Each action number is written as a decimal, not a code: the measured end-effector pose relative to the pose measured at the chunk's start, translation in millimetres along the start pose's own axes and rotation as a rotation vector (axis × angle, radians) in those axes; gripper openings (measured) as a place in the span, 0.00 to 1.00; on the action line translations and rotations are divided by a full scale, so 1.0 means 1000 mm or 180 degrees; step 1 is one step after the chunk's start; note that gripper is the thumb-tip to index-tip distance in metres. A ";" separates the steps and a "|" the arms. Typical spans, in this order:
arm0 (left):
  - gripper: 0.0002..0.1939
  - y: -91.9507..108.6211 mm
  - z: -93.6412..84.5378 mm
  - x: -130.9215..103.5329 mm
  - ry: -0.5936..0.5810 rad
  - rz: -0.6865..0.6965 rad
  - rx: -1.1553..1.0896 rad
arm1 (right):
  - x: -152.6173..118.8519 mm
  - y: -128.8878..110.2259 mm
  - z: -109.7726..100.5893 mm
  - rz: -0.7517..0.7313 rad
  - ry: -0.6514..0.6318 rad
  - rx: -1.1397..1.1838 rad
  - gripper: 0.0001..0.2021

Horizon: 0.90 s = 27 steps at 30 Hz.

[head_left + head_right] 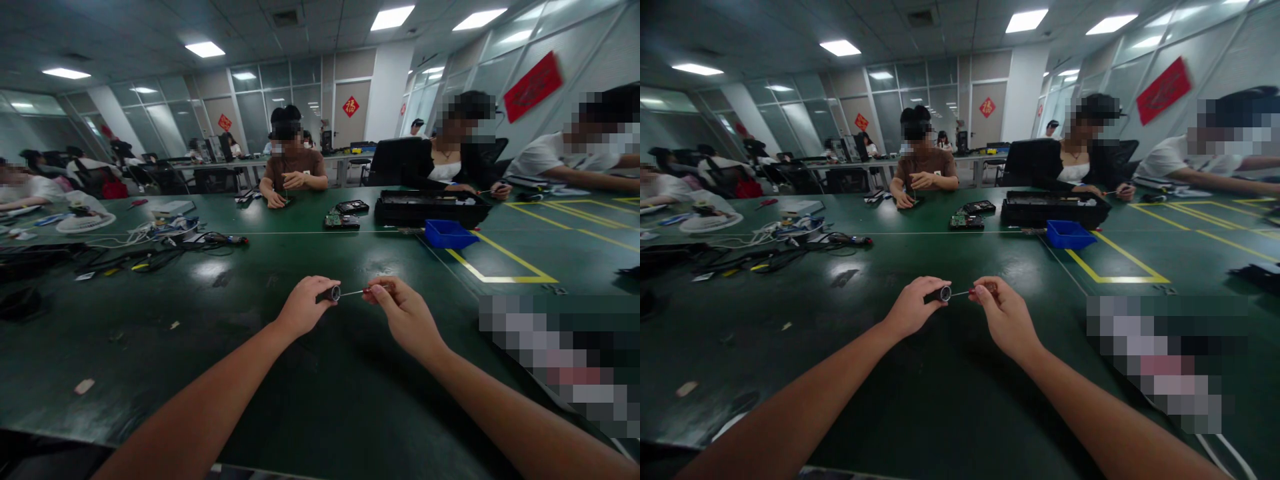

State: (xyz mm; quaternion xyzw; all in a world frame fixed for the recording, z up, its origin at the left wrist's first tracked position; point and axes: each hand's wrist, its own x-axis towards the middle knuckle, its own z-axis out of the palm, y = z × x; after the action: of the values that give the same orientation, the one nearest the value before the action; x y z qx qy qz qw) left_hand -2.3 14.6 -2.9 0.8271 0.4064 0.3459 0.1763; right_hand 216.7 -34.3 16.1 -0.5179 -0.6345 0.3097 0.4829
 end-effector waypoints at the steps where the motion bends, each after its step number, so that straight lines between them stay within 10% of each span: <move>1: 0.21 0.000 0.000 0.000 0.0009 0.0004 -0.0012 | 0.000 0.001 0.001 -0.0008 0.0011 -0.0024 0.14; 27: 0.21 0.002 -0.001 0.000 -0.0076 -0.0189 -0.0084 | -0.003 0.000 -0.003 -0.0233 0.0472 -0.0028 0.13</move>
State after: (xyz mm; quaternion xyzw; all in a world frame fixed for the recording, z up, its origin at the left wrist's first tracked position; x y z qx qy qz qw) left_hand -1.7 13.3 -0.9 0.8164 0.4240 0.3360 0.2022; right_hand 219.3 -37.2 16.6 -0.5180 -0.6169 0.2499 0.5373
